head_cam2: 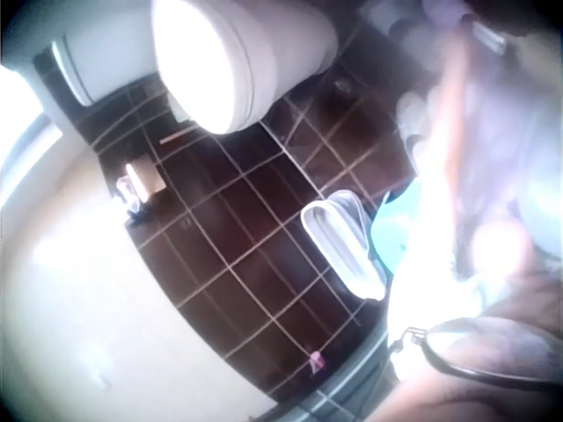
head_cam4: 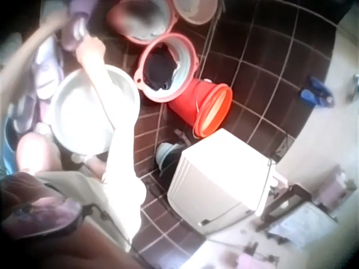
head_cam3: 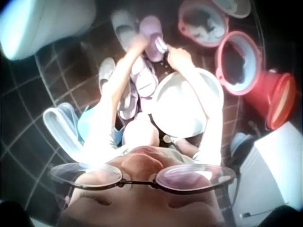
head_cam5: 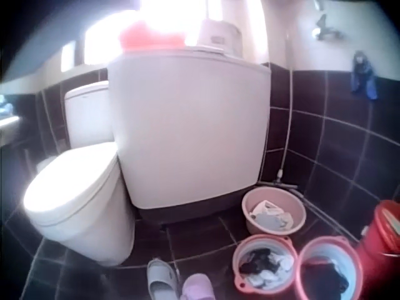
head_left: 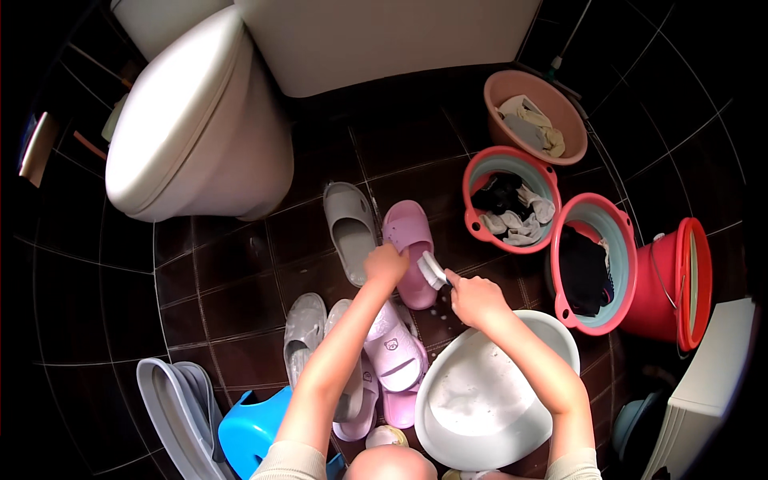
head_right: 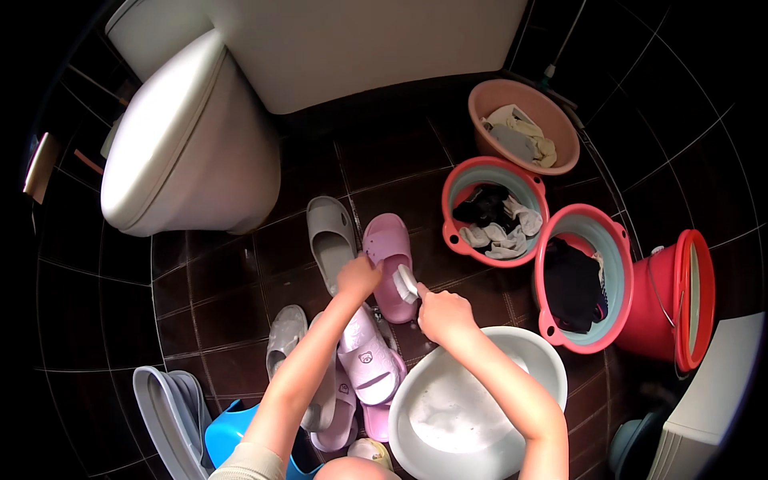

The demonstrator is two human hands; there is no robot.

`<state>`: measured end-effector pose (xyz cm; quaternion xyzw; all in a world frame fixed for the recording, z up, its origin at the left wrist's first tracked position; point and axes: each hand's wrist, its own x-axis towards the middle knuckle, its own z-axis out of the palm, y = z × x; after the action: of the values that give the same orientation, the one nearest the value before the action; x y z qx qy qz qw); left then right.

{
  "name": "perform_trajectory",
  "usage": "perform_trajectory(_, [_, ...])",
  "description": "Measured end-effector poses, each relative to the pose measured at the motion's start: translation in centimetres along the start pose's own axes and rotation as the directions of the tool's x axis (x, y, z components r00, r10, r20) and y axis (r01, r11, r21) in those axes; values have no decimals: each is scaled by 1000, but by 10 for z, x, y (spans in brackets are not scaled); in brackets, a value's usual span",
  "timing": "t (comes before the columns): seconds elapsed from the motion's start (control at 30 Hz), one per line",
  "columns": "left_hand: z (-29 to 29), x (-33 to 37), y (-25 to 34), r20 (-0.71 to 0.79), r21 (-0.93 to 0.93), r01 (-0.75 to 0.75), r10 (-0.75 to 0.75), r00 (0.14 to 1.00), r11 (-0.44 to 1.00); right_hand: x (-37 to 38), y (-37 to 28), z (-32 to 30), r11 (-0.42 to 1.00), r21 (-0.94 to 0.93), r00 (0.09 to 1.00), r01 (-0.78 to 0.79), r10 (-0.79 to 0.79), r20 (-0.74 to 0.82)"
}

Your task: The person cleans slippers by scrubbing them with a handheld brush inside a basin of soapy water.

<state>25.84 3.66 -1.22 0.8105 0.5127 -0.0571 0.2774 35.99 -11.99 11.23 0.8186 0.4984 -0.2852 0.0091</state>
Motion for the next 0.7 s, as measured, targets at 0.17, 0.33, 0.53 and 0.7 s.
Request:
perform_trajectory(0.17, [22,6,0,-80,20,-61,62,995,998,-24,34,-10,998,37,998,-53,52,21])
perform_trajectory(0.33, [38,37,-18,-37,60,18,-16,999,998,-34,63,1,946,316,993,-64,92,-72])
perform_trajectory(0.53, [-10,7,19,-209,74,-172,184,960,982,-48,101,23,786,619,957,-7,185,-224])
perform_trajectory(0.7, [-76,-46,77,-226,150,-316,343,912,937,-63,120,29,550,834,929,55,277,-244])
